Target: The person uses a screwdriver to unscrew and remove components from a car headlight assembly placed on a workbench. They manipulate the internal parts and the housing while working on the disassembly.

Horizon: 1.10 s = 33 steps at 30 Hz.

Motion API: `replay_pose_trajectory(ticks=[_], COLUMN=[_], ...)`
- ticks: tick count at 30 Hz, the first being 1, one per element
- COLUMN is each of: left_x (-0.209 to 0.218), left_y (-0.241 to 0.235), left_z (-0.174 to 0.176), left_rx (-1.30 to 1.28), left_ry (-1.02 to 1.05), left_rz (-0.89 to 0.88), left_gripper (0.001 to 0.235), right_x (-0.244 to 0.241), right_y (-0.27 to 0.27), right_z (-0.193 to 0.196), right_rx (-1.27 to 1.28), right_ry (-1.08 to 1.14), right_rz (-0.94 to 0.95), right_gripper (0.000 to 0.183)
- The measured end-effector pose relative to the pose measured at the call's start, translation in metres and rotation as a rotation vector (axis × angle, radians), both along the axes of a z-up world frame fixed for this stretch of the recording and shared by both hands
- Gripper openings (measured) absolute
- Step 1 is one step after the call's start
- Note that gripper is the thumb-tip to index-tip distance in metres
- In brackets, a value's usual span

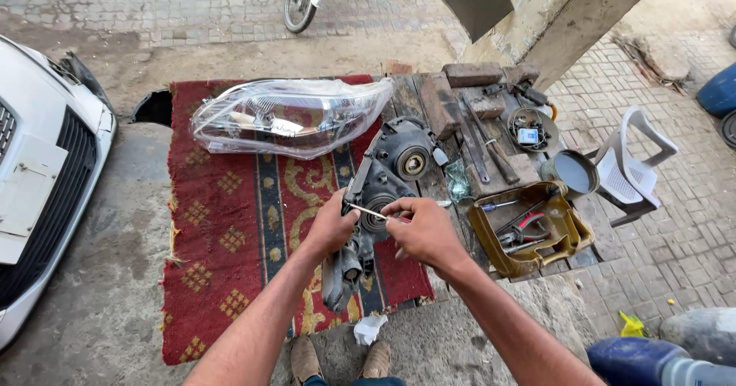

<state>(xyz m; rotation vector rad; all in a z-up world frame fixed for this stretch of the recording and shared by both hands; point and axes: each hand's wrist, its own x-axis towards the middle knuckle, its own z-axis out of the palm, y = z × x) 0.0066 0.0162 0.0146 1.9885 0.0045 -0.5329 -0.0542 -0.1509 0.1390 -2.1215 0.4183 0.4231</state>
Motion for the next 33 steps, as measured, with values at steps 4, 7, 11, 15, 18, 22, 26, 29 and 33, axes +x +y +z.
replay_pose_trajectory(ticks=[4,7,11,15,18,22,26,29,33], left_x=[0.000,-0.001,-0.003,-0.008,-0.013,-0.007,-0.004,0.000,0.006], left_y=[-0.002,-0.003,-0.008,-0.014,-0.013,-0.004,-0.002,0.001,0.002], left_z=[-0.001,-0.003,0.004,0.021,0.034,0.004,0.009,-0.010,-0.020], left_rx=[0.022,0.023,0.009,0.026,-0.035,-0.006,-0.023,-0.011,0.048], left_ry=[0.008,0.017,-0.003,-0.007,0.001,-0.009,-0.028,-0.034,-0.057], left_rz=[0.016,0.011,0.022,0.024,0.028,0.027,0.004,-0.001,-0.012], left_gripper=[0.071,0.071,0.072,0.070,0.067,0.070,0.070,0.071,0.073], right_x=[0.006,0.013,0.008,-0.002,-0.002,-0.002,0.003,0.010,0.030], right_y=[0.001,-0.009,-0.012,0.006,0.005,-0.017,-0.020,0.001,0.012], right_z=[0.005,-0.015,0.011,0.030,0.031,0.004,-0.013,-0.041,-0.089], right_rx=[-0.137,-0.103,0.002,-0.110,-0.022,0.397,0.545,0.492,0.043], right_ry=[0.070,0.128,-0.042,0.017,0.057,0.030,-0.142,-0.188,-0.233], right_rz=[0.096,0.155,0.205,0.163,0.147,-0.122,-0.241,-0.236,-0.073], right_gripper=[0.036,0.040,0.034,0.032,0.036,0.048,0.045,0.038,0.022])
